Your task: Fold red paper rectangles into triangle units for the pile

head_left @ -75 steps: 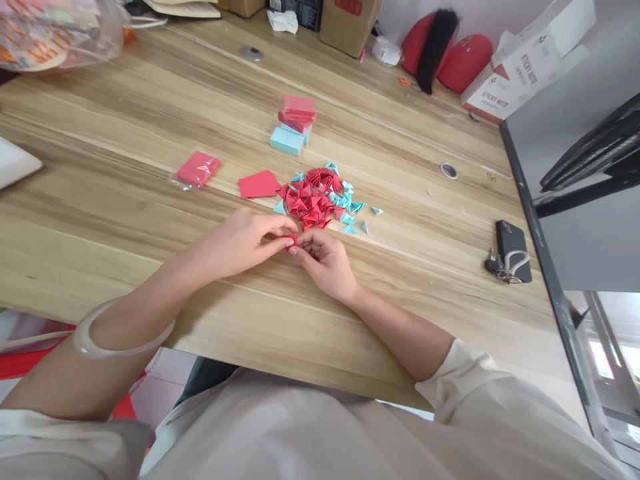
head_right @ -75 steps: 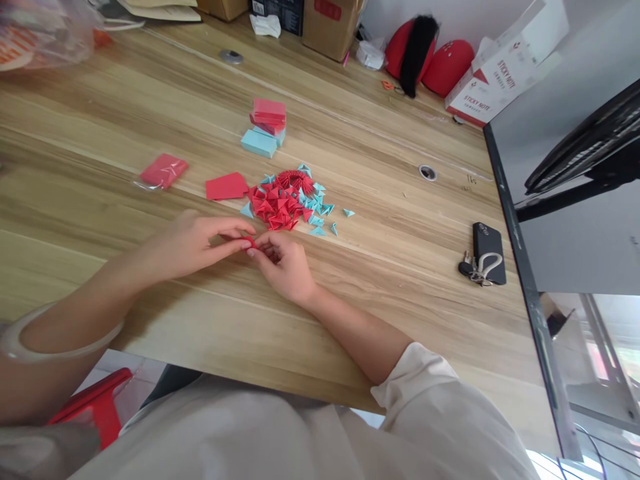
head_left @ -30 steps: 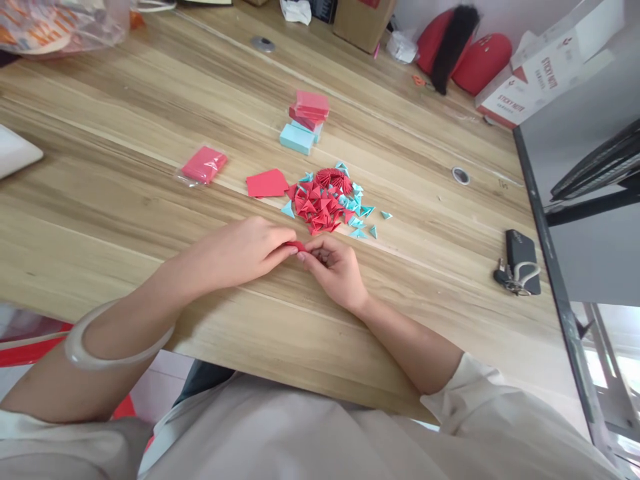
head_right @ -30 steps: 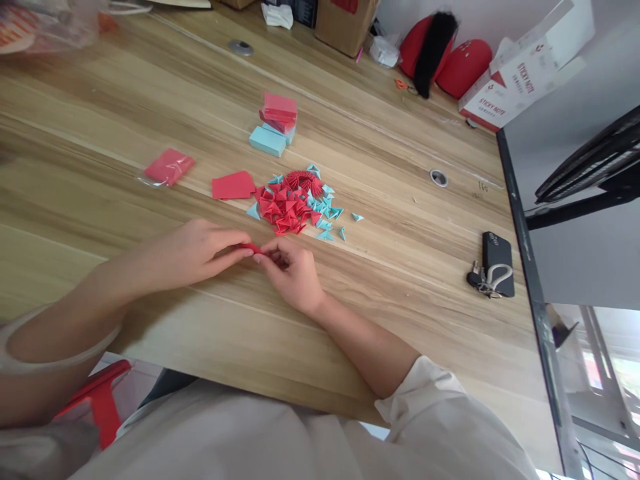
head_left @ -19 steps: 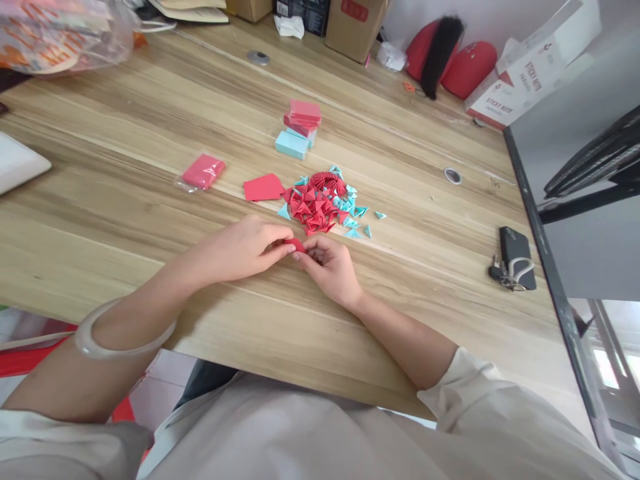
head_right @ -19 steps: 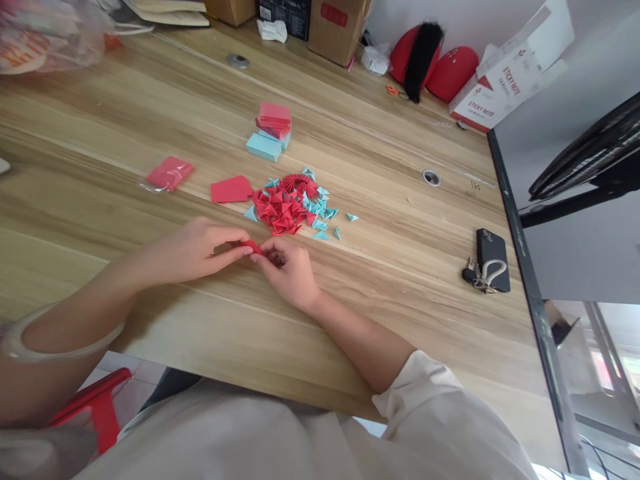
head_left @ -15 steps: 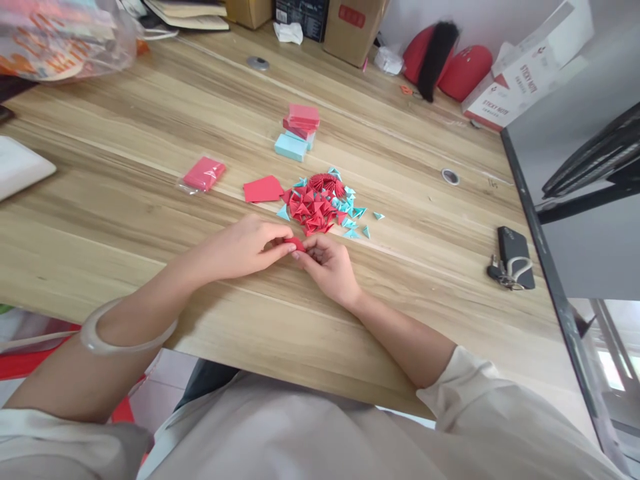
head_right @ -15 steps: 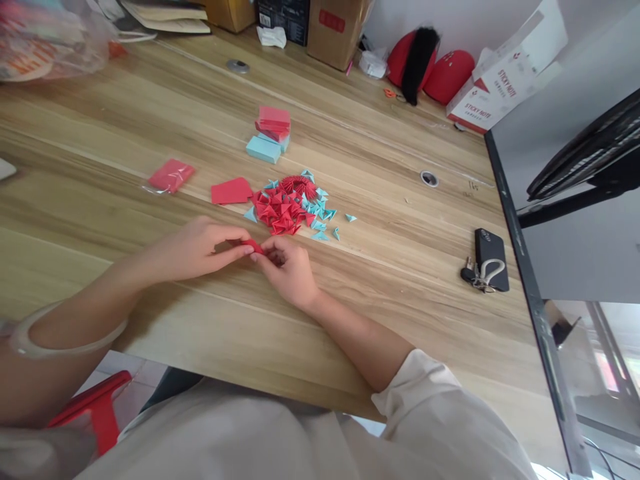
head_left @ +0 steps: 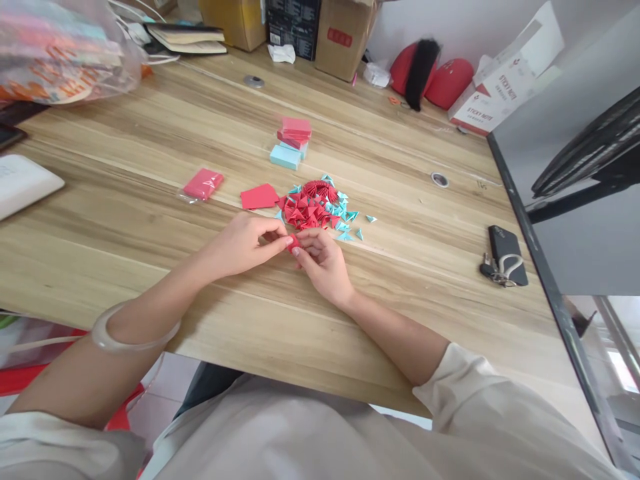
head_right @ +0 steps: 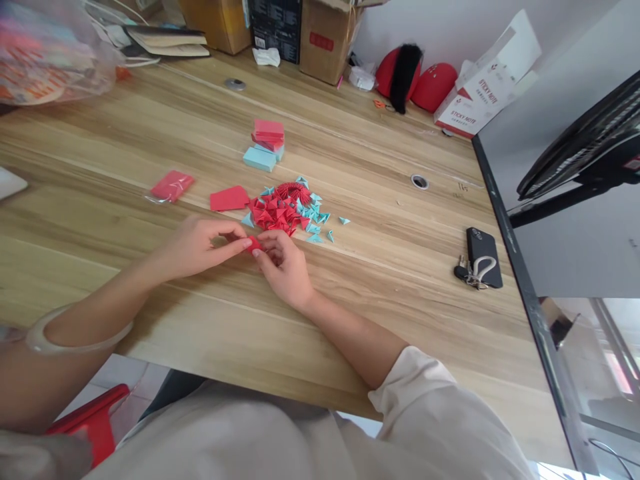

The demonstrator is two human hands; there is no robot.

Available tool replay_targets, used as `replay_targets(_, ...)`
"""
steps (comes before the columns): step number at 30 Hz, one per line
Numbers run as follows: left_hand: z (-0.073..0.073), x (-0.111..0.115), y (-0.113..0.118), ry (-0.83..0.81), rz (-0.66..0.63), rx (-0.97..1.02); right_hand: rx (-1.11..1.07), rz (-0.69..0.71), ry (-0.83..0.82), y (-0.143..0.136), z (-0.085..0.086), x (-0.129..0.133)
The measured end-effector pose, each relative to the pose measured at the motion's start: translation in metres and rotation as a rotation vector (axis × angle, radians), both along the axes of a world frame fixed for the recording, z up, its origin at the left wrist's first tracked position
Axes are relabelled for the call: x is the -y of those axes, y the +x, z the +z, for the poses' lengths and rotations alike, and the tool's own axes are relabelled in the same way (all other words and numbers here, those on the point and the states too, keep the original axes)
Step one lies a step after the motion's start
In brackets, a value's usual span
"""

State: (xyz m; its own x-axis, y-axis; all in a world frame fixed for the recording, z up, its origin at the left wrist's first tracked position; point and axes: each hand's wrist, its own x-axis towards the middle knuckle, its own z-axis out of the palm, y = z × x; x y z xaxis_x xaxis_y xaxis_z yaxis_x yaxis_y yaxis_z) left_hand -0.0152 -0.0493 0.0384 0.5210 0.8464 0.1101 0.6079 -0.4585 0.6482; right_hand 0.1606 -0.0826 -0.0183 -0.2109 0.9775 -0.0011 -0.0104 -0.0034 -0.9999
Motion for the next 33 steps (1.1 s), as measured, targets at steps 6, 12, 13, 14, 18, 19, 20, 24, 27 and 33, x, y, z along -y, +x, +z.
replay_targets(6, -0.0027, -0.0003, 0.0026, -0.004, 0.025, 0.012, 0.051, 0.002, -0.026, 0.0006, 0.0010, -0.0006)
replay_targets(12, -0.0042, -0.0013, 0.0035, -0.033, 0.033, -0.027, 0.025, 0.006, -0.042, 0.0001, 0.0011, -0.0006)
replay_targets(13, -0.0043, -0.0013, 0.0035, -0.035, 0.034, -0.033, 0.019, 0.003, -0.044, 0.0001, 0.0008, -0.0006)
replay_targets(14, -0.0043, -0.0013, 0.0034, -0.036, 0.034, -0.037, 0.012, 0.000, -0.046, 0.0000, 0.0005, -0.0005)
replay_targets(18, -0.0055, -0.0023, 0.0027, -0.066, 0.014, -0.040, -0.012, -0.005, -0.059, -0.0002, 0.0014, -0.0003)
replay_targets(19, -0.0059, -0.0027, 0.0024, -0.078, 0.002, -0.036, -0.016, -0.004, -0.063, -0.0005, 0.0020, -0.0002)
replay_targets(20, -0.0062, -0.0031, 0.0021, -0.090, -0.012, -0.032, -0.020, -0.003, -0.066, -0.0008, 0.0027, -0.0001)
replay_targets(24, -0.0065, -0.0031, 0.0012, -0.138, -0.052, -0.015, -0.047, -0.011, -0.069, -0.0017, 0.0043, 0.0004)
replay_targets(27, -0.0055, -0.0020, 0.0010, -0.145, -0.066, -0.013, -0.066, -0.015, -0.065, -0.0017, 0.0043, 0.0008)
replay_targets(33, -0.0038, -0.0012, 0.0021, -0.172, -0.091, -0.039, -0.053, -0.014, -0.054, -0.0012, 0.0040, 0.0011)
